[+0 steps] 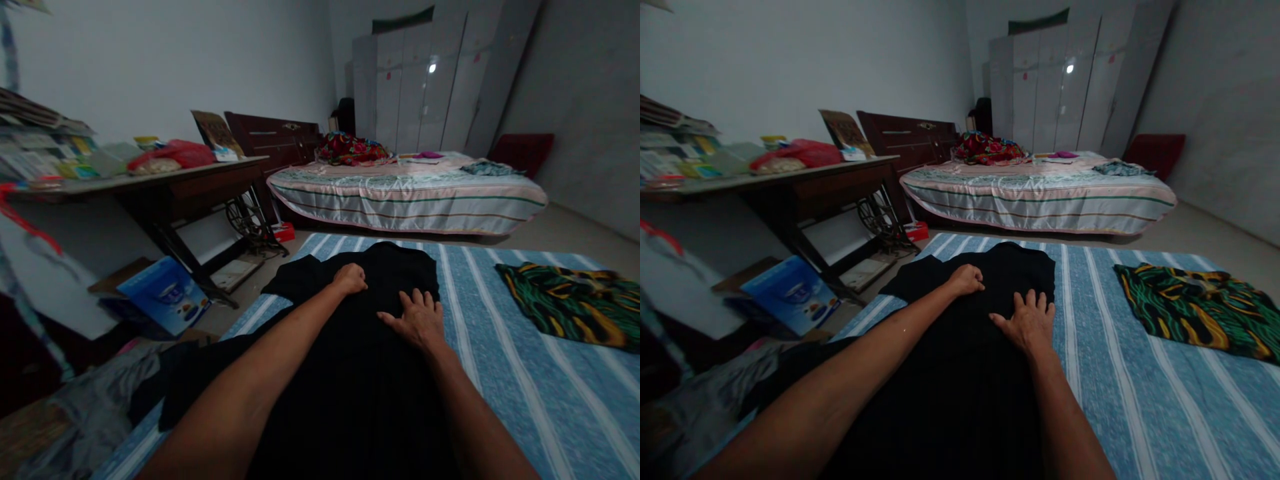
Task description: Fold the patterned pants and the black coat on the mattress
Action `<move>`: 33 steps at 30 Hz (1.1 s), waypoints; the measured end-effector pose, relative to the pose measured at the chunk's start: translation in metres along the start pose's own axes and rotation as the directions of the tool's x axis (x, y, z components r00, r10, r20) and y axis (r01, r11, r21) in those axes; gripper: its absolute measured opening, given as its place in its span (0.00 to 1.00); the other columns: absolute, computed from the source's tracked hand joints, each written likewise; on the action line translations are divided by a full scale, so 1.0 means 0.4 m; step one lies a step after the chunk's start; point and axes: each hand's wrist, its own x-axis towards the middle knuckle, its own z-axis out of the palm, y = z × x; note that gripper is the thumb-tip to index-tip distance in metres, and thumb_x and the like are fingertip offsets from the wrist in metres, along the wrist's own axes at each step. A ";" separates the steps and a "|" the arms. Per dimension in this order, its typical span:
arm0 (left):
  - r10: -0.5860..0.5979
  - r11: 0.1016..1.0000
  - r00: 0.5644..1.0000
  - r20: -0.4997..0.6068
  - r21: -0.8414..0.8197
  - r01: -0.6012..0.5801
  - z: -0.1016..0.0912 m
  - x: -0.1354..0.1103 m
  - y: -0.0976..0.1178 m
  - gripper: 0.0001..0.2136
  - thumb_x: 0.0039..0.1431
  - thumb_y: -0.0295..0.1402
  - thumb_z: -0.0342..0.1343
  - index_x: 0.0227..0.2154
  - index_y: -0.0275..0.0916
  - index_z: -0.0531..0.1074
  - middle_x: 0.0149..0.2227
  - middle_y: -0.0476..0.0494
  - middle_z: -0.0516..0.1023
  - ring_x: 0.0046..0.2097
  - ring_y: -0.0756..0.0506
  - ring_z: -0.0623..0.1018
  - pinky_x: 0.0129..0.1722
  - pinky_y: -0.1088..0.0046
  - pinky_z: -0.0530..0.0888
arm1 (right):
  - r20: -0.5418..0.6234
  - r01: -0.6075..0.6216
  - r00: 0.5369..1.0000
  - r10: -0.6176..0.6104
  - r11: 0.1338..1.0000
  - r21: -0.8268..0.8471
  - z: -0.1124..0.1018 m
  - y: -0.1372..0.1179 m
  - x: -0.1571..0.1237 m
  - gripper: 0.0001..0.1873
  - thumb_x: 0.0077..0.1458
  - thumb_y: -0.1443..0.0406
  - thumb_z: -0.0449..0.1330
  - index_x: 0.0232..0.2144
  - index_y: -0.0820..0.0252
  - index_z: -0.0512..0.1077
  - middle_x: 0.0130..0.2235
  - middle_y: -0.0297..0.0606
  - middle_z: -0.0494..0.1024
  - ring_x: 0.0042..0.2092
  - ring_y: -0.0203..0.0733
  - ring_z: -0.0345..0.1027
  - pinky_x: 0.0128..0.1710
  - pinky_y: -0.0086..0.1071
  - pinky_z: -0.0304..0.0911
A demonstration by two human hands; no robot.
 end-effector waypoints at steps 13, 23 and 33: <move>0.069 0.988 0.998 -0.003 0.136 -0.068 -0.130 -0.237 -0.249 0.11 0.54 0.37 0.51 0.35 0.37 0.73 0.39 0.41 0.75 0.41 0.43 0.74 0.39 0.71 0.67 | -0.007 0.001 1.000 -0.001 1.000 -0.012 0.018 0.010 0.003 0.45 0.48 0.36 0.46 0.59 0.58 0.60 0.61 0.50 0.56 0.62 0.65 0.42 0.56 0.54 0.40; -0.259 0.880 0.942 0.212 -0.350 0.321 -0.126 -0.591 -0.529 0.22 0.40 0.49 0.57 0.35 0.37 0.74 0.33 0.47 0.77 0.38 0.43 0.75 0.36 0.74 0.68 | -0.033 0.007 0.999 -0.009 0.998 -0.060 0.035 0.021 0.003 0.44 0.48 0.36 0.46 0.57 0.56 0.62 0.59 0.48 0.59 0.61 0.63 0.46 0.55 0.53 0.45; -0.312 0.809 0.932 0.182 -0.463 0.361 -0.107 -0.630 -0.533 0.19 0.39 0.49 0.59 0.27 0.37 0.74 0.28 0.49 0.75 0.31 0.46 0.74 0.29 0.77 0.67 | -0.036 0.020 0.999 -0.022 0.997 -0.073 0.030 0.022 -0.002 0.43 0.48 0.36 0.45 0.56 0.55 0.63 0.58 0.48 0.60 0.60 0.62 0.47 0.54 0.52 0.46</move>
